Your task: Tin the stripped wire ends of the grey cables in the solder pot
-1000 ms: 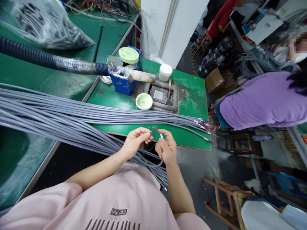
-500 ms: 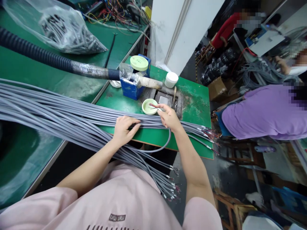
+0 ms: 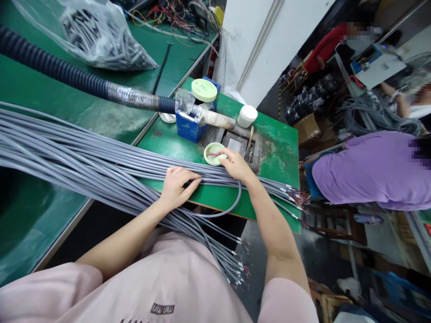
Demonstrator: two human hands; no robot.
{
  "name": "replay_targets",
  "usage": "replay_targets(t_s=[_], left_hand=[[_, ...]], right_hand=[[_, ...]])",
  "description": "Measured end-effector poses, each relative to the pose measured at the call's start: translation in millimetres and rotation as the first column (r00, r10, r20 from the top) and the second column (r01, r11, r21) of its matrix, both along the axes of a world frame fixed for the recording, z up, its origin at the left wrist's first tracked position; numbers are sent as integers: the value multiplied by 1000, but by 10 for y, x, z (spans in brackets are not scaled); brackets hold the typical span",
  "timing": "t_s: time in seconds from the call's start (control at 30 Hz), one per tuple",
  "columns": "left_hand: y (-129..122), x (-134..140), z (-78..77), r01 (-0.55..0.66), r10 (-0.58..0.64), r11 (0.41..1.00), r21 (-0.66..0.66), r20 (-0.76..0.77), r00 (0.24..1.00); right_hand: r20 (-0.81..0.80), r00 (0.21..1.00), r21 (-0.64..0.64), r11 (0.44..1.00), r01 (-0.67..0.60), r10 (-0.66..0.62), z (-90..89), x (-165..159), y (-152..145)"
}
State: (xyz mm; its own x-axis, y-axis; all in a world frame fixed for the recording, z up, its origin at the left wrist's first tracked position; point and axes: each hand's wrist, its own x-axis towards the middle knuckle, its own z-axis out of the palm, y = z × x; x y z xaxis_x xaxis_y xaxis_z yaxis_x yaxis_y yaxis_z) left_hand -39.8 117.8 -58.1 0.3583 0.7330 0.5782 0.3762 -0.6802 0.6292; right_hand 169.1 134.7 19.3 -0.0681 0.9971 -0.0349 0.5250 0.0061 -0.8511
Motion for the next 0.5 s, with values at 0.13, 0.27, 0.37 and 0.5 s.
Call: replay_targets(t_s=[0.13,0.27,0.37,0.5], left_hand=[[1,1,1,2,-3,999,-33,-7,1000],[4,0,1,-5,5,1000,-7,-16,1000],[4,-1,0,-14,14,1000,-7,-25,1000],[1,0,2,-12,11,1000,-21,-31,999]], right_hand=[[140,989,28,999,-44,40,-17,15,41],[176,984,47,998,-30,21,-40,28,48],[118,993,23,999,-24,21,-2,67,13],[-36,996,40,996,80,-79,124,216,-38]])
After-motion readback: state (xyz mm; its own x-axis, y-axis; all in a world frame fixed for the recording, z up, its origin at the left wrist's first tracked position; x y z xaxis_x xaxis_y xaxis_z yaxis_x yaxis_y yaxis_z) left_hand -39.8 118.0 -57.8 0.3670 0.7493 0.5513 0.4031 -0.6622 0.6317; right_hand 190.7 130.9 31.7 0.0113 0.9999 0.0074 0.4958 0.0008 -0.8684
